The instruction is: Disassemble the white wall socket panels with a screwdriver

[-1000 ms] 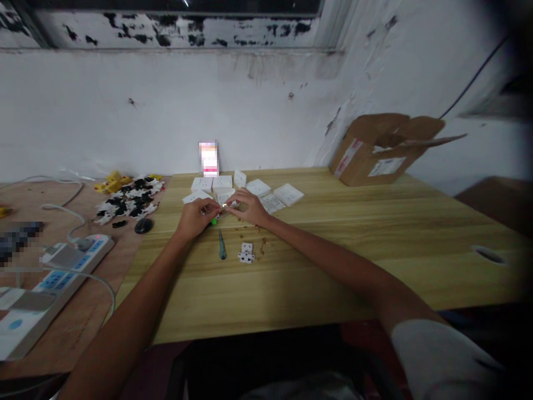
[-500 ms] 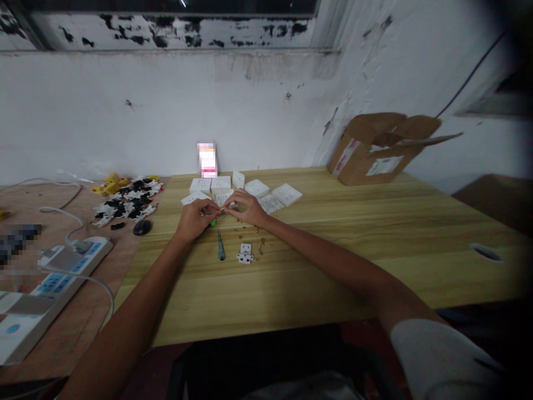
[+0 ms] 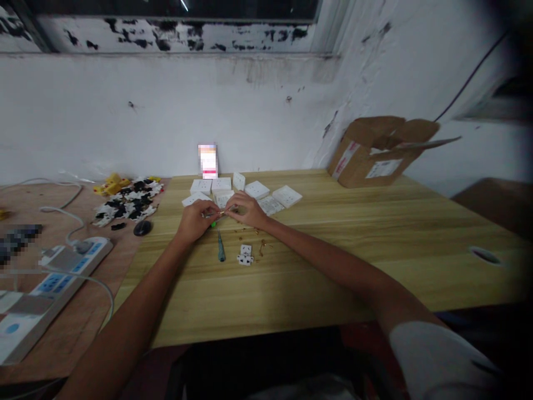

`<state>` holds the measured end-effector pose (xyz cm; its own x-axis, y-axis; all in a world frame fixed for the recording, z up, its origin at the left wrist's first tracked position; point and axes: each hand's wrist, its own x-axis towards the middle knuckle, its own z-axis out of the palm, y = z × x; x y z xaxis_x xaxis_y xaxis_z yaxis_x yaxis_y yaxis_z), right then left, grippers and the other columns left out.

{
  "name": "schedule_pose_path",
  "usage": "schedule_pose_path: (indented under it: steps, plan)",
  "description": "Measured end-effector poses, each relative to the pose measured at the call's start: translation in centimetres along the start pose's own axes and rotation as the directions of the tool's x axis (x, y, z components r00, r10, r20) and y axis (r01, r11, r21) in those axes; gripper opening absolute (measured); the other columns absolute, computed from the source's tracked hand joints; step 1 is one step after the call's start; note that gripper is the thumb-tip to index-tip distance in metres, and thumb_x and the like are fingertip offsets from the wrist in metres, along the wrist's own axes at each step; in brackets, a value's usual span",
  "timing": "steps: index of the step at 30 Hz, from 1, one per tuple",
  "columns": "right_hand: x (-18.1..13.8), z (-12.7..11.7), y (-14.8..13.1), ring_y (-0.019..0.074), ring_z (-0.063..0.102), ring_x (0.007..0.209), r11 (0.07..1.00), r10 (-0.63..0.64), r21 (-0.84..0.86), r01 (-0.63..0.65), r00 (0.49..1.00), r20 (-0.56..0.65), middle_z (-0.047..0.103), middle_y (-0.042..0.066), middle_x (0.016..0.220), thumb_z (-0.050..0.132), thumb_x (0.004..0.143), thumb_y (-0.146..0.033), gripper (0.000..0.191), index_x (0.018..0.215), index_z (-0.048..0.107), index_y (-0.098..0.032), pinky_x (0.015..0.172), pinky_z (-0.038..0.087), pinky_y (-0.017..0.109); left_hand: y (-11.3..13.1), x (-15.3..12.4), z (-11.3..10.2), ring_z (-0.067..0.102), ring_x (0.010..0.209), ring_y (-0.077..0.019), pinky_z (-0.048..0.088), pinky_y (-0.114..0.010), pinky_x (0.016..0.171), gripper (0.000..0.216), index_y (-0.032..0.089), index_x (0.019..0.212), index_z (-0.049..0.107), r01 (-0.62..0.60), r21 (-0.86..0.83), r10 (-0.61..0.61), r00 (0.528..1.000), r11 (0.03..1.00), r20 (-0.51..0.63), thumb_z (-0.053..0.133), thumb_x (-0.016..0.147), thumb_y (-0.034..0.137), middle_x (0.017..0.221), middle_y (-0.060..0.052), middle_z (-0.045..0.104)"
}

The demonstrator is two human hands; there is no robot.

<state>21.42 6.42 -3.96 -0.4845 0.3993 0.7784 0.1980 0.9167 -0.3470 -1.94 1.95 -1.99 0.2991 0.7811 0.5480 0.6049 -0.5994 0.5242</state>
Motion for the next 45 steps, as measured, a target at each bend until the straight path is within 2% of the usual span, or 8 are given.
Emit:
schedule_pose_path:
  steps: [5, 14, 22, 31, 45]
  plan:
    - [-0.09, -0.05, -0.06, 0.0204, 0.065, 0.093, 1.000, 0.012, -0.009, -0.012, 1.000, 0.010, 0.072, 0.002, 0.093, 0.073, 0.093, -0.023, 0.004, 0.095, 0.070, -0.025, 0.090, 0.051, 0.042, 0.10, -0.03, -0.04, 0.064, 0.079, -0.0185, 0.049, -0.030, 0.075, 0.010, 0.023, 0.089, 0.077, 0.008, -0.013, -0.008, 1.000, 1.000, 0.004, 0.077, 0.085, 0.032, 0.086, -0.002, 0.075]
    - [-0.29, 0.17, 0.27, 0.0201, 0.064, 0.093, 1.000, 0.002, -0.011, -0.002, 1.000, 0.017, 0.072, 0.003, 0.093, 0.074, 0.094, -0.027, 0.007, 0.098, 0.070, -0.023, 0.086, 0.051, 0.039, 0.18, -0.03, 0.06, 0.065, 0.077, -0.0177, 0.050, -0.029, 0.073, 0.017, 0.022, 0.089, 0.078, 0.003, -0.013, -0.003, 1.000, 1.000, -0.002, 0.077, 0.086, 0.039, 0.085, -0.002, 0.075]
    - [-0.42, 0.28, 0.19, 0.0200, 0.065, 0.090, 0.999, 0.031, 0.009, -0.031, 0.999, -0.028, 0.073, 0.003, 0.092, 0.075, 0.093, -0.029, 0.008, 0.096, 0.071, -0.023, 0.085, 0.052, 0.040, 0.65, 0.02, -0.24, 0.065, 0.078, -0.0189, 0.051, -0.031, 0.074, 0.022, 0.023, 0.091, 0.078, 0.022, 0.004, -0.022, 1.000, 1.000, 0.002, 0.075, 0.088, 0.045, 0.087, -0.003, 0.076]
    - [-0.42, 0.12, 0.11, 0.0191, 0.066, 0.092, 0.998, 0.058, 0.000, -0.058, 0.998, -0.008, 0.073, 0.002, 0.093, 0.075, 0.094, -0.029, 0.006, 0.095, 0.070, -0.025, 0.086, 0.053, 0.039, 0.75, 0.10, -0.22, 0.064, 0.081, -0.0196, 0.052, -0.031, 0.078, 0.012, 0.024, 0.092, 0.077, -0.011, 0.019, 0.011, 1.000, 1.000, 0.011, 0.074, 0.087, 0.034, 0.089, -0.003, 0.076]
    - [-0.22, -0.27, -0.34, 0.0185, 0.066, 0.091, 0.998, 0.058, -0.028, -0.058, 0.998, 0.006, 0.074, 0.001, 0.094, 0.075, 0.093, -0.027, 0.007, 0.095, 0.069, -0.025, 0.089, 0.053, 0.039, 0.57, 0.02, -0.10, 0.064, 0.083, -0.0203, 0.050, -0.032, 0.076, 0.014, 0.024, 0.092, 0.076, -0.042, 0.015, 0.042, 0.999, 0.999, 0.008, 0.073, 0.089, 0.036, 0.091, -0.004, 0.076]
